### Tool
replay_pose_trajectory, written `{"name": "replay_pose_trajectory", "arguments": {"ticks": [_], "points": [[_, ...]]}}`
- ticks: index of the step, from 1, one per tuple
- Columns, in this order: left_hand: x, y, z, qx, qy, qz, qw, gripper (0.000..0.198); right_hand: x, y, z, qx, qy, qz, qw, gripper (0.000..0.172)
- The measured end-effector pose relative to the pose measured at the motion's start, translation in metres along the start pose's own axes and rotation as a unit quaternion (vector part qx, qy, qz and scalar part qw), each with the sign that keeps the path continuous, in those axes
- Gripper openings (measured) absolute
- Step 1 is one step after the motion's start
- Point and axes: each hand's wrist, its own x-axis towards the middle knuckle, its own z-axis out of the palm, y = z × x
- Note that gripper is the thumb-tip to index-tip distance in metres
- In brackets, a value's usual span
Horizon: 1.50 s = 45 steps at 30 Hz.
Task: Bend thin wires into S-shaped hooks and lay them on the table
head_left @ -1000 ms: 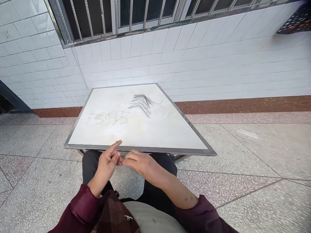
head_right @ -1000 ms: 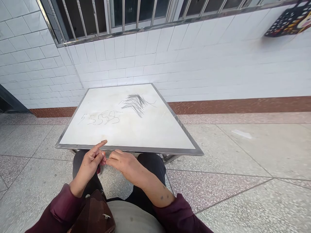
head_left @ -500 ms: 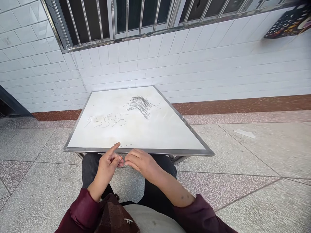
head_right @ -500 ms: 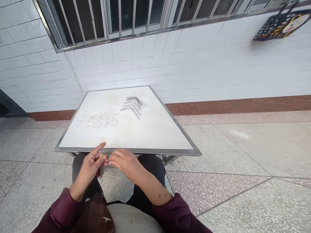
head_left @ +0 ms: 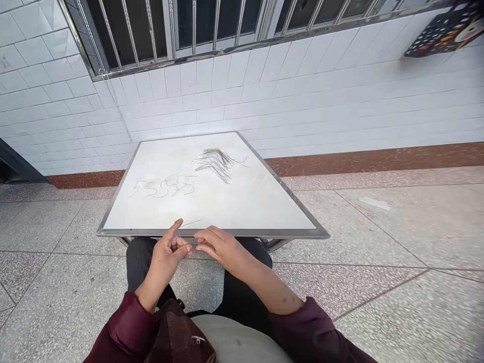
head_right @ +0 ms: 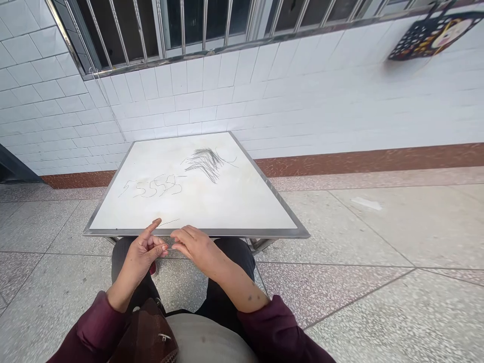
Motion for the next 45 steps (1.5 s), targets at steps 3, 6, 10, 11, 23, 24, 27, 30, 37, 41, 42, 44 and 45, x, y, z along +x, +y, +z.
{"name": "replay_pose_trajectory", "arguments": {"ticks": [3, 6, 10, 11, 23, 24, 27, 30, 37, 41, 42, 44, 45], "points": [[0.001, 0.001, 0.0, -0.015, 0.001, -0.012, 1.0, 0.081, -0.001, 0.001, 0.001, 0.009, 0.012, 0.011, 1.0, 0.017], [0.002, 0.002, 0.0, -0.026, 0.008, -0.012, 1.0, 0.081, -0.002, 0.003, 0.004, 0.02, 0.03, 0.026, 0.999, 0.022], [0.003, 0.001, 0.001, -0.035, 0.026, -0.009, 0.999, 0.083, -0.001, 0.008, 0.008, 0.014, 0.073, 0.032, 0.997, 0.026], [0.003, 0.002, 0.001, -0.034, 0.032, -0.008, 0.999, 0.082, -0.002, 0.009, 0.008, 0.004, 0.091, 0.029, 0.995, 0.028], [0.004, 0.003, 0.0, -0.022, 0.068, -0.001, 0.997, 0.081, -0.004, 0.007, -0.02, -0.106, 0.126, -0.003, 0.986, 0.022], [0.004, 0.003, 0.0, -0.022, 0.066, -0.001, 0.998, 0.081, -0.002, 0.005, -0.017, -0.117, 0.107, -0.01, 0.987, 0.022], [0.003, 0.003, 0.001, -0.022, 0.06, 0.0, 0.998, 0.08, 0.001, 0.0, -0.006, -0.146, 0.087, -0.021, 0.985, 0.018], [0.002, 0.004, 0.002, -0.028, 0.054, -0.003, 0.998, 0.08, 0.003, 0.001, 0.0, -0.152, 0.071, -0.022, 0.985, 0.015], [0.002, 0.003, 0.002, -0.028, 0.053, 0.003, 0.998, 0.077, 0.002, 0.003, 0.0, -0.152, 0.022, -0.022, 0.988, 0.018], [0.002, 0.002, 0.001, -0.001, 0.051, 0.005, 0.999, 0.078, 0.002, 0.001, 0.003, -0.148, 0.028, -0.006, 0.989, 0.018], [0.002, 0.002, 0.002, 0.002, 0.051, 0.004, 0.999, 0.078, 0.002, 0.0, 0.004, -0.146, 0.03, -0.001, 0.989, 0.018], [0.002, 0.002, 0.003, 0.005, 0.05, 0.004, 0.999, 0.078, 0.001, 0.0, 0.007, -0.144, 0.037, 0.008, 0.989, 0.019], [0.002, 0.002, 0.003, 0.006, 0.051, 0.006, 0.999, 0.078, 0.001, 0.0, 0.009, -0.141, 0.043, 0.012, 0.989, 0.019]]}}
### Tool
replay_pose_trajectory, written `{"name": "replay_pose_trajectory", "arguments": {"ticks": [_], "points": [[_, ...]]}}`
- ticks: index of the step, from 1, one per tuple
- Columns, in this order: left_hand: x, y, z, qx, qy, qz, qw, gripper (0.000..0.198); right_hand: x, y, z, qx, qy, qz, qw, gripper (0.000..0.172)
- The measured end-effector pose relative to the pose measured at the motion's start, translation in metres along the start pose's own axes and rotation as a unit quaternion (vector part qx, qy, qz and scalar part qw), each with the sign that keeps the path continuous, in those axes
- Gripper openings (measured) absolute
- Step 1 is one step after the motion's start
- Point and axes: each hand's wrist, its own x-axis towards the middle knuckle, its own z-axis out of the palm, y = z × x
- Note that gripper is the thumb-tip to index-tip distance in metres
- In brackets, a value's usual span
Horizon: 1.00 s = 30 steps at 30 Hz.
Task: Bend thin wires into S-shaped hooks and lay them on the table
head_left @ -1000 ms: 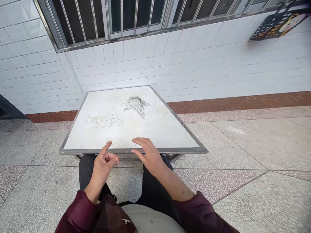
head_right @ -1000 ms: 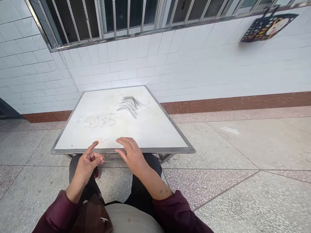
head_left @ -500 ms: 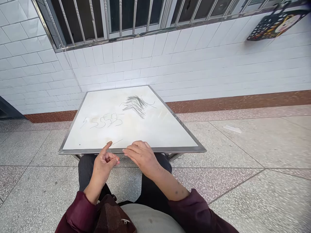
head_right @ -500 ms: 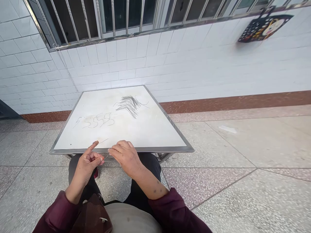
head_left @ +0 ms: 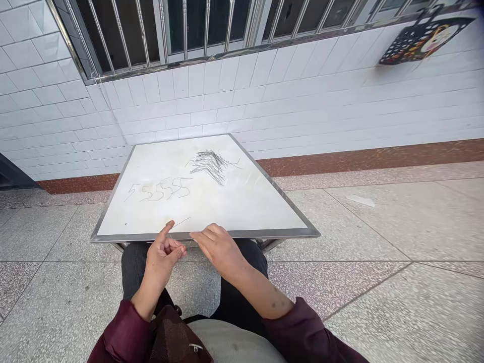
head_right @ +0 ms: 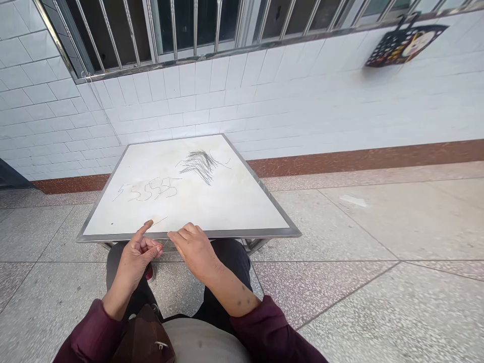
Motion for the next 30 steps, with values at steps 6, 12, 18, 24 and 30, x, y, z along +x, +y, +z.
{"name": "replay_pose_trajectory", "arguments": {"ticks": [6, 12, 18, 24, 30], "points": [[0.001, 0.0, 0.004, 0.022, 0.007, 0.025, 0.999, 0.075, -0.005, -0.003, 0.009, 0.038, 0.027, 0.055, 0.997, 0.017], [0.003, 0.004, 0.006, 0.038, 0.019, 0.033, 0.999, 0.076, -0.005, -0.01, 0.015, 0.094, 0.036, 0.146, 0.984, 0.016], [0.002, 0.007, 0.006, 0.056, 0.02, 0.039, 0.997, 0.074, -0.001, -0.018, 0.008, 0.275, -0.006, 0.258, 0.926, 0.017], [0.002, 0.007, 0.003, 0.072, 0.013, 0.059, 0.996, 0.071, 0.002, -0.02, 0.01, 0.42, -0.008, 0.346, 0.839, 0.017], [0.002, 0.011, 0.004, 0.086, 0.025, 0.061, 0.994, 0.073, 0.005, -0.024, 0.011, 0.533, -0.008, 0.388, 0.752, 0.023]]}}
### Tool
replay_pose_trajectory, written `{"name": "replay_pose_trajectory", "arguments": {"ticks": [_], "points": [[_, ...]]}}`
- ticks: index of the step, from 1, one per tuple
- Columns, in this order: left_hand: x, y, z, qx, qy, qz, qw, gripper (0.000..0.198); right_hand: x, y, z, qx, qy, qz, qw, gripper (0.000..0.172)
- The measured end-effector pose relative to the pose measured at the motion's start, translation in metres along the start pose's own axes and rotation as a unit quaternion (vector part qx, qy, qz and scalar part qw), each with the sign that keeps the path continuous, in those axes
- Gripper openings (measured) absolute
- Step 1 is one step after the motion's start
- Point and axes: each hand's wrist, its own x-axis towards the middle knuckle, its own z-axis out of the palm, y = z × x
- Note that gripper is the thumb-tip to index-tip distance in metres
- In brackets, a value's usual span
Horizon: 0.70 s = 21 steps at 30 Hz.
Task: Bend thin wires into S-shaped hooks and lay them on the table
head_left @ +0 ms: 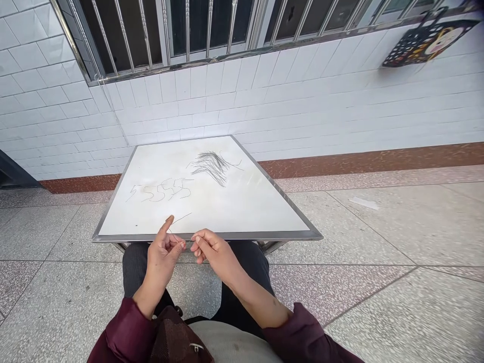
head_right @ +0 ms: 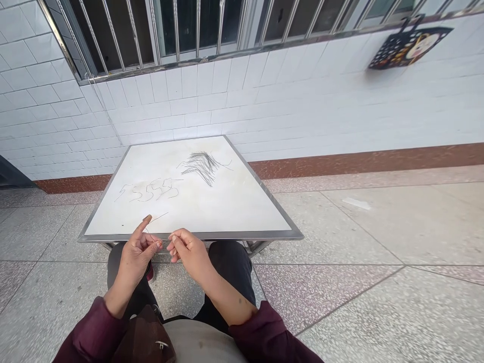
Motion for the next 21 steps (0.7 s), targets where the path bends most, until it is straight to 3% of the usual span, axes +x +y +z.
{"name": "replay_pose_trajectory", "arguments": {"ticks": [5, 10, 21], "points": [[0.0, 0.001, 0.001, -0.007, 0.004, 0.012, 1.0, 0.075, -0.002, 0.003, 0.01, 0.128, 0.024, 0.007, 0.991, 0.028], [0.0, 0.0, 0.001, -0.016, 0.01, 0.01, 1.0, 0.075, -0.003, 0.007, 0.018, 0.179, 0.051, -0.002, 0.983, 0.029], [0.001, -0.002, 0.0, -0.063, 0.024, 0.024, 0.997, 0.066, -0.01, 0.003, 0.014, 0.134, -0.016, -0.029, 0.99, 0.028]]}}
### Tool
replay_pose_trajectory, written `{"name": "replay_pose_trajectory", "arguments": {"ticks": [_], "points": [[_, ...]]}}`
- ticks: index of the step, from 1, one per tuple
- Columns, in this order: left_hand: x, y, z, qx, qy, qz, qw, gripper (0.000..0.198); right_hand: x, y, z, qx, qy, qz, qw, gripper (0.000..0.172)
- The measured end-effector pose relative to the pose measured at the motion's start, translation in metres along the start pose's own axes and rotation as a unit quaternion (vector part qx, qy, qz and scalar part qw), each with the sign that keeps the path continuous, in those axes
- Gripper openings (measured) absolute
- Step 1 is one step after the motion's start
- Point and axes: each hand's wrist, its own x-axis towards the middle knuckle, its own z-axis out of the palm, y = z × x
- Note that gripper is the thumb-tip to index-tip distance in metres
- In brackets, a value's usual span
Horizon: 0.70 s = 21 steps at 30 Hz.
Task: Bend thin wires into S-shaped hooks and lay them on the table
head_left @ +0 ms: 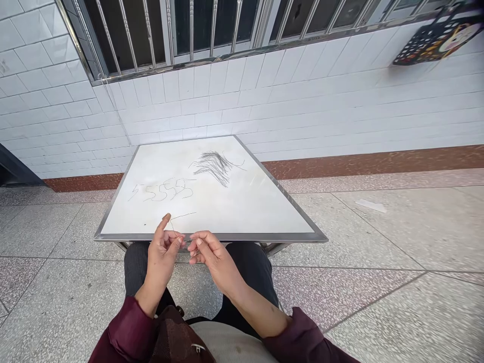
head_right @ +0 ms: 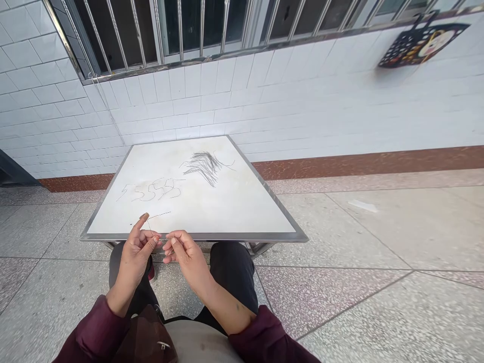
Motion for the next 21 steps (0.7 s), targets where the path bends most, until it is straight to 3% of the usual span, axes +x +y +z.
{"name": "replay_pose_trajectory", "arguments": {"ticks": [7, 11, 15, 18, 21], "points": [[-0.004, 0.002, 0.003, -0.062, 0.02, 0.003, 0.998, 0.06, 0.0, 0.002, 0.003, 0.032, 0.025, -0.002, 0.999, 0.027], [-0.004, 0.003, 0.002, -0.071, 0.017, -0.007, 0.997, 0.06, -0.002, -0.003, 0.002, 0.022, 0.002, 0.008, 1.0, 0.028], [-0.003, 0.0, 0.0, -0.059, 0.001, -0.016, 0.998, 0.062, -0.001, -0.013, -0.004, -0.077, -0.033, 0.005, 0.996, 0.032], [-0.003, -0.002, 0.001, -0.05, -0.002, -0.02, 0.999, 0.064, 0.003, -0.018, -0.011, -0.191, -0.025, -0.021, 0.981, 0.028], [-0.003, -0.002, 0.003, -0.054, -0.004, -0.027, 0.998, 0.067, 0.007, -0.02, -0.015, -0.229, -0.026, -0.036, 0.973, 0.023]]}}
